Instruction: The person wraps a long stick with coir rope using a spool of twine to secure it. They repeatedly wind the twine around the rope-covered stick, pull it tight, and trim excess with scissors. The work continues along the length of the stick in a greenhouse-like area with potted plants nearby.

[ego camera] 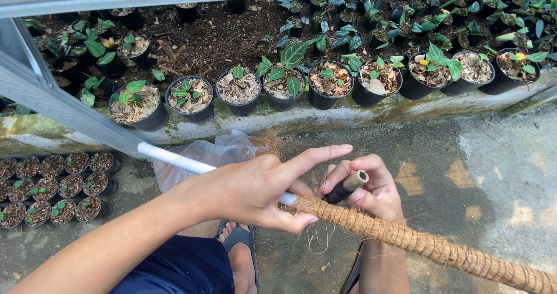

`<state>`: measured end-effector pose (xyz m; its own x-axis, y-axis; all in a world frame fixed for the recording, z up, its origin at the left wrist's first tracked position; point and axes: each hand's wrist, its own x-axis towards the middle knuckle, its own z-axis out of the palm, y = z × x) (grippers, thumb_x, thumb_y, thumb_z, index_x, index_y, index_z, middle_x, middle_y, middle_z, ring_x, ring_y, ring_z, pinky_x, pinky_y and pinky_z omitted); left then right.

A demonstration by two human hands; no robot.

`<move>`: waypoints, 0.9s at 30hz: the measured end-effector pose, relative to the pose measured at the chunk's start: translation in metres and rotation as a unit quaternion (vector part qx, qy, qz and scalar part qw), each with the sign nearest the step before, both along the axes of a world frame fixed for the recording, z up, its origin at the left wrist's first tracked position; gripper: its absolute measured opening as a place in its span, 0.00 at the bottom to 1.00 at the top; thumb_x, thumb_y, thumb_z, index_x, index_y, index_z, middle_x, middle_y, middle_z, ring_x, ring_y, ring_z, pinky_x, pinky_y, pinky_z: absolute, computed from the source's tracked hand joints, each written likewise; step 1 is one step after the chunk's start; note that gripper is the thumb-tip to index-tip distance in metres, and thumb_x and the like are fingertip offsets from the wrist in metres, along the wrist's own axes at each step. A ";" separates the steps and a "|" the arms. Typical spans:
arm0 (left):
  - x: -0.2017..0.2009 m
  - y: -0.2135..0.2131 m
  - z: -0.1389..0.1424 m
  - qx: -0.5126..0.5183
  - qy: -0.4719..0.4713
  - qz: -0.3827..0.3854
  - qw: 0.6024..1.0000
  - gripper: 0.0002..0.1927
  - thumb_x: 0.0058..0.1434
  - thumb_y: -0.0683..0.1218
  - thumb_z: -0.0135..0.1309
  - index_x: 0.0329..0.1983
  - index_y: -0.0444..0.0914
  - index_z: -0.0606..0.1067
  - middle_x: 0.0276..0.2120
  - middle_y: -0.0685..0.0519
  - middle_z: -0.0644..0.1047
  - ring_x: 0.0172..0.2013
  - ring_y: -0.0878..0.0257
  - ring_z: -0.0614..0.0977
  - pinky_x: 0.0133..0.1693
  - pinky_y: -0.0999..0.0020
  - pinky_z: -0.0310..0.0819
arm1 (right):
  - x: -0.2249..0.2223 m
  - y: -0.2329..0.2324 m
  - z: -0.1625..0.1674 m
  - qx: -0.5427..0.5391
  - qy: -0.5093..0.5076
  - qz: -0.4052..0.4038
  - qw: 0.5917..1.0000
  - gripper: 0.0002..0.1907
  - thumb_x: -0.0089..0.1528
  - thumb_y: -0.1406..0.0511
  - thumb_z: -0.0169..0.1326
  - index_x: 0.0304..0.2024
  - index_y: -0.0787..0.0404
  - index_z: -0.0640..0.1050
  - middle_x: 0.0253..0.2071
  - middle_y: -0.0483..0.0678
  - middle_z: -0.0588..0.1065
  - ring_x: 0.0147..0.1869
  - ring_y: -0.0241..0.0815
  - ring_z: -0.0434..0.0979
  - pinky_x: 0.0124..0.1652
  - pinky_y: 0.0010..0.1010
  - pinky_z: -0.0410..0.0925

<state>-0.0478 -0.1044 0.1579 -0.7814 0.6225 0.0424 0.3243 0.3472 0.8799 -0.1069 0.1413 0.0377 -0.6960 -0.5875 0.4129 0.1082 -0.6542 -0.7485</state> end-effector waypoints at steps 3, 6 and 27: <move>0.000 0.002 0.002 0.005 0.039 -0.004 0.999 0.49 0.58 0.49 0.60 0.79 0.42 0.49 0.34 0.48 0.86 0.18 0.61 0.82 0.23 0.68 0.76 | -0.006 0.004 0.003 -0.009 0.031 0.053 0.998 0.21 0.65 0.55 0.65 0.55 0.59 0.82 0.42 0.61 0.80 0.51 0.57 0.81 0.49 0.48 0.75; -0.002 0.003 0.002 -0.030 0.000 0.002 1.000 0.49 0.57 0.50 0.59 0.79 0.44 0.48 0.31 0.48 0.86 0.16 0.60 0.82 0.20 0.66 0.75 | -0.007 0.002 0.005 0.042 0.021 0.008 0.999 0.18 0.63 0.56 0.67 0.49 0.61 0.83 0.41 0.60 0.78 0.49 0.57 0.81 0.46 0.46 0.77; -0.004 -0.004 0.004 -0.042 0.046 0.030 0.998 0.48 0.59 0.52 0.60 0.78 0.48 0.48 0.37 0.50 0.86 0.21 0.57 0.85 0.25 0.63 0.79 | -0.018 0.008 -0.019 -0.026 -0.002 -0.108 0.994 0.18 0.63 0.64 0.67 0.51 0.65 0.79 0.43 0.62 0.78 0.38 0.41 0.78 0.36 0.27 0.74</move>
